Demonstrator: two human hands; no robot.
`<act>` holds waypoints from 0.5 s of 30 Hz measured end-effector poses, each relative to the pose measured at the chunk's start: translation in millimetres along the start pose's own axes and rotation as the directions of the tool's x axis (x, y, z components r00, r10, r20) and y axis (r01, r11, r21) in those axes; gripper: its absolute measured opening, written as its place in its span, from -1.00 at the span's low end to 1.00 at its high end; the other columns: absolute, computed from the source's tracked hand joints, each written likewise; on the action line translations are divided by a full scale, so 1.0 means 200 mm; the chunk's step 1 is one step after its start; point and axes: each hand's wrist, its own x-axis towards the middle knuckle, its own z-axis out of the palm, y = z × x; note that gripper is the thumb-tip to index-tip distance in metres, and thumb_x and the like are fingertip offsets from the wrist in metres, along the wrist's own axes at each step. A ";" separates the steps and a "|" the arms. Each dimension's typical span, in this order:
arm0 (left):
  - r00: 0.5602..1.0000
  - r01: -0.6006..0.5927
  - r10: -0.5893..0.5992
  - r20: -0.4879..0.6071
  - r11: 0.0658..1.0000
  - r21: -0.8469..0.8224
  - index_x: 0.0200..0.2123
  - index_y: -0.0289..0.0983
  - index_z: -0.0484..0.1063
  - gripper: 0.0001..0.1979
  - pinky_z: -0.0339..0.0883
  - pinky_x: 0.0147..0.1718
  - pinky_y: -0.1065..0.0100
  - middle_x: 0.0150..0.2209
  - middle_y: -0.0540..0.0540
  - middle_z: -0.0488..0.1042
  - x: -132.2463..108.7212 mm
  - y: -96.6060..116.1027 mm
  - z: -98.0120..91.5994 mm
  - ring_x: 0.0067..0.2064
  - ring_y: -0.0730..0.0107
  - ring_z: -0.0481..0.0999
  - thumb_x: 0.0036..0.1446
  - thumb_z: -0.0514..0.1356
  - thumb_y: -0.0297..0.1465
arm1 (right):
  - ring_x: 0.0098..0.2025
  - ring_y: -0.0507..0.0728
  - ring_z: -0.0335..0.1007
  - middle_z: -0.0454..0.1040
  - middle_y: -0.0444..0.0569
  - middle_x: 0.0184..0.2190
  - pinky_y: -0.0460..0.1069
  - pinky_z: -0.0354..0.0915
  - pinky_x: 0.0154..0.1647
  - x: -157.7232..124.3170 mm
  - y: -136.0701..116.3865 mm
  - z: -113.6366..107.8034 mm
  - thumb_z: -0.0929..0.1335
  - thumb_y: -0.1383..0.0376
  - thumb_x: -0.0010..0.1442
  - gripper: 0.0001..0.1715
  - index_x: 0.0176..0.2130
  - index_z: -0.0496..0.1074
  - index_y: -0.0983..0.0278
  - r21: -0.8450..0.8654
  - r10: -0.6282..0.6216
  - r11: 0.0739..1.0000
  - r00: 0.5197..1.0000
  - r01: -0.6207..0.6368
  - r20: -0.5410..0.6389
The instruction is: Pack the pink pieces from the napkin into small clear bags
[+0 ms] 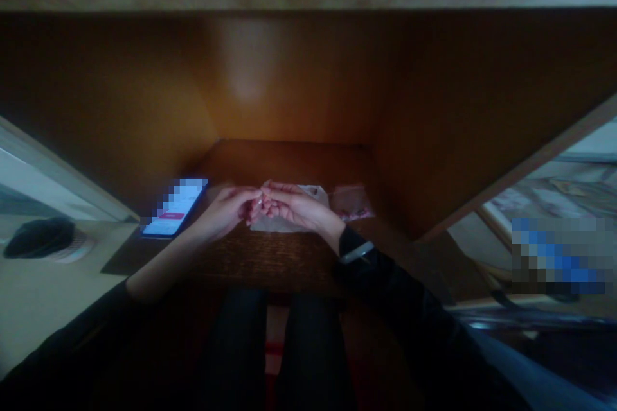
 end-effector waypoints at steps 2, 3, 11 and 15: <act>0.999 -0.024 0.023 -0.035 1.000 -0.012 -0.69 -0.28 0.27 -0.71 0.14 -0.61 0.47 -0.69 0.03 0.28 0.00 -0.01 0.01 -0.61 0.57 0.27 0.06 0.10 -0.38 | -0.46 -0.06 0.40 0.45 -0.13 -0.46 -0.19 0.37 -0.42 -0.01 -0.01 0.01 0.41 0.36 0.12 -0.92 -0.35 0.40 0.29 0.009 -0.004 1.000 1.000 0.004 0.000; 0.998 -0.039 0.037 -0.060 0.999 -0.026 -0.69 -0.28 0.26 -0.71 0.14 -0.62 0.47 -0.68 0.03 0.27 0.01 -0.02 0.01 -0.62 0.57 0.27 0.06 0.10 -0.39 | -0.43 -0.05 0.42 0.46 -0.11 -0.45 -0.18 0.38 -0.39 -0.01 -0.02 0.01 0.41 0.36 0.12 -0.92 -0.34 0.40 0.30 0.015 -0.012 1.000 1.000 0.012 0.003; 0.977 -0.081 0.152 -0.150 0.914 0.397 -0.68 -0.26 0.27 -0.71 0.14 -0.61 0.48 -0.68 0.05 0.27 -0.05 0.10 0.00 -0.64 0.57 0.26 0.08 0.06 -0.47 | -0.48 -0.01 0.44 0.48 -0.12 -0.49 -0.13 0.37 -0.49 -0.01 -0.02 -0.01 0.43 0.26 0.07 -0.79 -0.39 0.32 0.26 -0.186 -0.113 0.978 0.988 0.093 -0.101; 0.976 -0.096 0.186 -0.117 0.841 0.532 -0.70 -0.26 0.26 -0.70 0.12 -0.60 0.47 -0.71 0.06 0.26 -0.06 0.11 0.03 -0.64 0.56 0.26 0.07 0.04 -0.48 | -0.61 -0.09 0.26 0.43 -0.23 -0.51 -0.18 0.17 -0.64 0.00 -0.01 -0.04 0.47 0.35 -0.03 -0.75 -0.40 0.32 0.25 -0.457 -0.349 0.848 0.931 0.267 -0.103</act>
